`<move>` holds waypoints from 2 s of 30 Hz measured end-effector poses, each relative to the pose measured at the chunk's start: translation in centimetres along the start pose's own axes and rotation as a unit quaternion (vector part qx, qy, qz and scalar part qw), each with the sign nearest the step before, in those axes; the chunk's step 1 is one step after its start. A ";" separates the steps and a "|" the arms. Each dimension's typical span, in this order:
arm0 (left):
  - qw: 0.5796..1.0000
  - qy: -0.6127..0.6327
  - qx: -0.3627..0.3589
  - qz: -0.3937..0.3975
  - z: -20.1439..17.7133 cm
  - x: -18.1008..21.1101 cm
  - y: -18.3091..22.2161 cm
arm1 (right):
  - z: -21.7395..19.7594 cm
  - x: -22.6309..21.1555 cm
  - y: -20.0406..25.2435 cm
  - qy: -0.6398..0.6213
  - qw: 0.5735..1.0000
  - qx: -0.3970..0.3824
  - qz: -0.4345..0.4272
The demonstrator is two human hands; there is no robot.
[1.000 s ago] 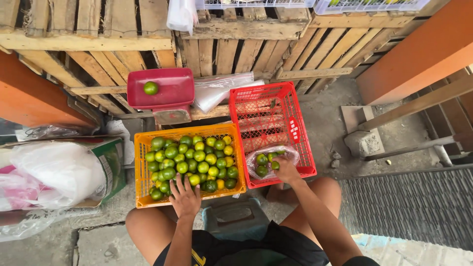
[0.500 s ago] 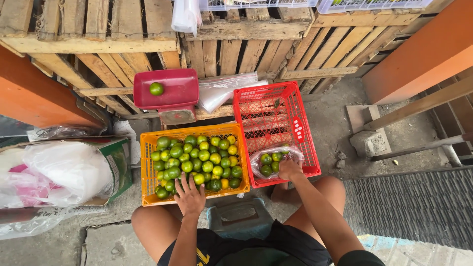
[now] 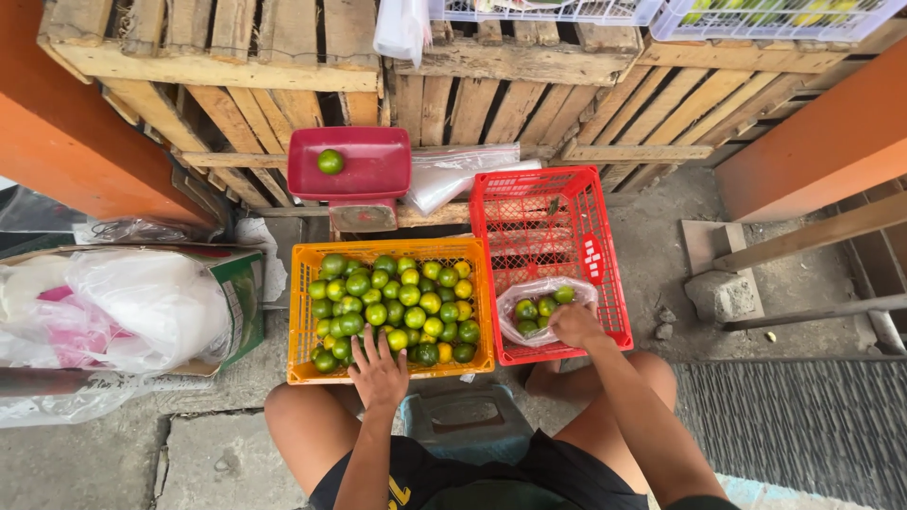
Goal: The person picks limes from a yellow crate and places them into a red weighing tray. After weighing, the person transfers the limes into a clear plastic bag and places the bag into a red basket.
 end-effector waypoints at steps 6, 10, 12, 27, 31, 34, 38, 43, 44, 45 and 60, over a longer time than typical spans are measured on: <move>1.000 -0.008 0.007 0.003 0.1 0.0 -0.1 | -2.6 0.9 3.2 -0.104 0.992 0.078 -0.002; 1.000 -0.005 -0.002 -0.001 0.7 -0.1 0.0 | -0.5 1.3 3.3 -0.097 0.993 0.075 -0.001; 1.000 0.002 0.003 0.004 -0.1 0.2 -0.1 | 1.2 2.3 1.3 -0.080 0.994 0.071 0.016; 1.000 -0.006 0.000 -0.004 1.1 -0.3 -0.4 | 1.2 -6.9 2.1 -0.173 0.980 -0.097 -0.030; 1.000 -0.014 -0.009 -0.010 1.0 -0.3 -0.4 | 1.3 -6.7 2.1 -0.178 0.978 -0.104 -0.025; 1.000 0.001 0.007 -0.002 0.8 -0.1 -0.3 | 2.0 -6.7 1.9 -0.177 0.976 -0.126 -0.020; 1.000 -0.004 0.010 -0.004 0.6 -0.2 -0.4 | 2.5 -7.5 1.2 -0.096 0.983 -0.155 -0.015; 0.998 -0.008 0.055 -0.007 -0.4 -0.1 -0.5 | -7.4 -10.5 2.8 -0.080 0.976 -0.202 0.033; 0.999 -0.001 0.035 -0.009 -0.3 -0.1 -0.6 | -11.4 -11.2 2.4 -0.115 0.982 -0.140 0.047; 1.000 0.004 0.015 -0.011 -0.1 -0.1 -0.7 | -15.3 -11.7 2.1 -0.151 0.984 -0.079 0.059; 0.985 0.022 -0.163 -0.041 -1.1 0.5 -0.8 | -33.8 -37.2 -19.3 -0.187 0.950 0.199 -0.150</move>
Point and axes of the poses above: each hand's wrist, its own y-axis away from the middle knuckle, its own z-axis out of the palm, x = y × z, the point moved 10 cm from there along -y, towards the middle knuckle, and after that the axes turned 8 degrees about y, right-handed, at the moved point
